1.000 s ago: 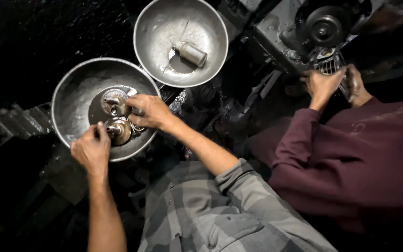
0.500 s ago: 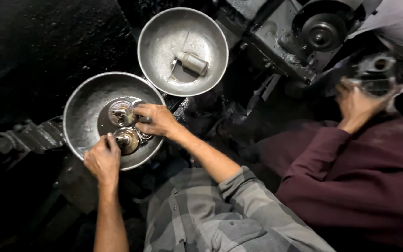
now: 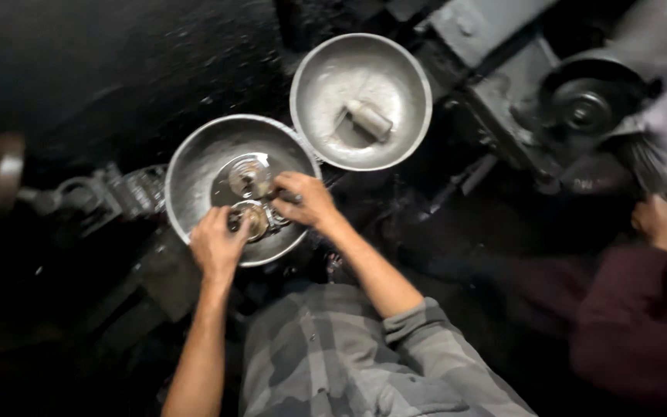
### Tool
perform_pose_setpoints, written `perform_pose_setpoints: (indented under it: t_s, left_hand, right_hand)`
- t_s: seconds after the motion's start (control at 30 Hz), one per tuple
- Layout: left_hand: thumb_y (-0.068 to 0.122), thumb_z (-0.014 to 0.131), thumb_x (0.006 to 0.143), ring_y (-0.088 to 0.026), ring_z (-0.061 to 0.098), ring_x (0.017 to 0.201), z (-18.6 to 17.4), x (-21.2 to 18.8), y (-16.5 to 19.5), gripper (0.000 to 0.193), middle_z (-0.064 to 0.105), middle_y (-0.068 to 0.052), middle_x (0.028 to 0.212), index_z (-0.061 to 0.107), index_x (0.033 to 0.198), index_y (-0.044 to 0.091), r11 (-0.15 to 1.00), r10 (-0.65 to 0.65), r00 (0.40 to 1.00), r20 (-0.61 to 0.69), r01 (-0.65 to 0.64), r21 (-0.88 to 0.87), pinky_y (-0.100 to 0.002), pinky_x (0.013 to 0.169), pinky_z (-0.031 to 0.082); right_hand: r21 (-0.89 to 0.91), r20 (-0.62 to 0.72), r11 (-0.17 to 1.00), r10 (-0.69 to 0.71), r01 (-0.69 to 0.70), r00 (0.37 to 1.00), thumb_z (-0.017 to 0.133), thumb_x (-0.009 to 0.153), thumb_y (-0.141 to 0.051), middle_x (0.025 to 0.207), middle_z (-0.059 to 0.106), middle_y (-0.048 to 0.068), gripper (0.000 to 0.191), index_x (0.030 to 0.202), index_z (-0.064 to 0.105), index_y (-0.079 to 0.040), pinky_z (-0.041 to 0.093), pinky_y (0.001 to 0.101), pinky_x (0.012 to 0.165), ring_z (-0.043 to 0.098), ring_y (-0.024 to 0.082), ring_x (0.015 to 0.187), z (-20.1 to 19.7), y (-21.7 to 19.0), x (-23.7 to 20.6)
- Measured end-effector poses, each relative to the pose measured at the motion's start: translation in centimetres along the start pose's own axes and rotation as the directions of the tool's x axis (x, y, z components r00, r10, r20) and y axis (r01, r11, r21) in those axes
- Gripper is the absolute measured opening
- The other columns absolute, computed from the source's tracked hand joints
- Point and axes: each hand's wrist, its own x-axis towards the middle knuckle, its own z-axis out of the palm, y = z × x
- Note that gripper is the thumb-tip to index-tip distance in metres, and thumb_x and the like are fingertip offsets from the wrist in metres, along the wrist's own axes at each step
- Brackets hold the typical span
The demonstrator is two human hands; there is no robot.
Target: The person washes small metal parts in a basin of liquid, moving them around by hand, then holds a metal part against a spinning bench grinder to grind its surface, repositioning the part repeatedly while grinding.
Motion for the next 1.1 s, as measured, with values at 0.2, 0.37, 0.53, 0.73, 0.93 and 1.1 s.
perform_pose_setpoints:
  t_s: [0.2, 0.37, 0.53, 0.73, 0.93, 1.1]
  left_hand:
    - [0.037, 0.08, 0.083, -0.033, 0.067, 0.086, 0.4, -0.2, -1.7, 0.034, 0.068, -0.011, 0.09, 0.074, 0.098, 0.007, 0.999, -0.037, 0.999, 0.015, 0.038, -0.028, -0.047, 0.075, 0.049]
    - [0.042, 0.081, 0.078, -0.03, 0.067, 0.086, 0.4, -0.4, -2.4, 0.039, 0.067, -0.009, 0.087, 0.075, 0.098, 0.01, 0.994, -0.107, 0.99, 0.09, 0.106, 0.009, -0.046, 0.077, 0.049]
    - [0.043, 0.083, 0.077, -0.03, 0.066, 0.088, -0.4, -0.3, -2.2, 0.04, 0.068, -0.009, 0.088, 0.077, 0.101, 0.01, 0.995, -0.094, 0.988, 0.124, 0.089, 0.04, -0.044, 0.079, 0.05]
    - [0.041, 0.082, 0.081, -0.033, 0.067, 0.103, -0.5, 0.8, -2.5, 0.046, 0.071, -0.014, 0.106, 0.073, 0.109, 0.006, 0.962, -0.13, 0.99, 0.052, 0.139, -0.235, -0.044, 0.088, 0.052]
    - [0.02, 0.068, 0.096, -0.036, 0.067, 0.113, 2.5, 5.1, -4.8, 0.034, 0.07, -0.019, 0.121, 0.067, 0.127, 0.005, 0.858, 0.082, 0.988, 0.13, -0.004, -0.514, -0.044, 0.096, 0.052]
    - [0.01, 0.064, 0.096, -0.033, 0.072, 0.106, 4.8, 6.7, -5.3, 0.025, 0.075, -0.018, 0.112, 0.072, 0.12, 0.009, 0.828, 0.058, 0.981, 0.186, 0.057, -0.558, -0.042, 0.089, 0.055]
  right_hand:
    - [-0.016, -0.061, 0.999, 0.04, -0.041, 0.997, 0.074, 0.084, -0.01, 0.113, 0.07, 0.012, 0.025, 0.108, 0.069, -0.005, 0.056, 0.0411, 0.092, 0.069, 0.032, 0.106, 1.1, -1.2, 0.7]
    - [-0.293, 0.017, 0.956, -0.02, 0.024, 1.0, 0.072, 0.079, -0.006, 0.12, 0.068, 0.01, 0.027, 0.106, 0.071, -0.005, 0.054, 0.0441, 0.095, 0.064, 0.034, 0.11, 1.9, -2.1, 1.4]
    - [-0.327, 0.125, 0.945, 0.065, -0.021, 0.99, 0.073, 0.077, -0.009, 0.121, 0.069, 0.006, 0.025, 0.102, 0.074, -0.008, 0.054, 0.0427, 0.093, 0.064, 0.032, 0.108, 2.5, -2.1, 1.3]
    - [-0.366, 0.181, 0.926, -0.026, 0.092, 0.983, 0.067, 0.08, -0.003, 0.124, 0.07, 0.007, 0.029, 0.107, 0.076, -0.009, 0.052, 0.0426, 0.098, 0.064, 0.031, 0.117, 2.8, -0.9, 0.5]
    - [-0.337, 0.202, 0.932, -0.069, 0.135, 0.977, 0.069, 0.077, -0.002, 0.129, 0.067, 0.016, 0.043, 0.119, 0.071, -0.005, 0.05, 0.0446, 0.102, 0.06, 0.035, 0.122, 1.7, -3.1, -1.0]
    - [-0.197, 0.012, 0.98, 0.032, -0.029, 0.999, 0.059, 0.076, 0.012, 0.127, 0.068, 0.016, 0.054, 0.127, 0.067, -0.005, 0.053, 0.0397, 0.101, 0.064, 0.035, 0.119, -1.4, -6.7, -5.4]
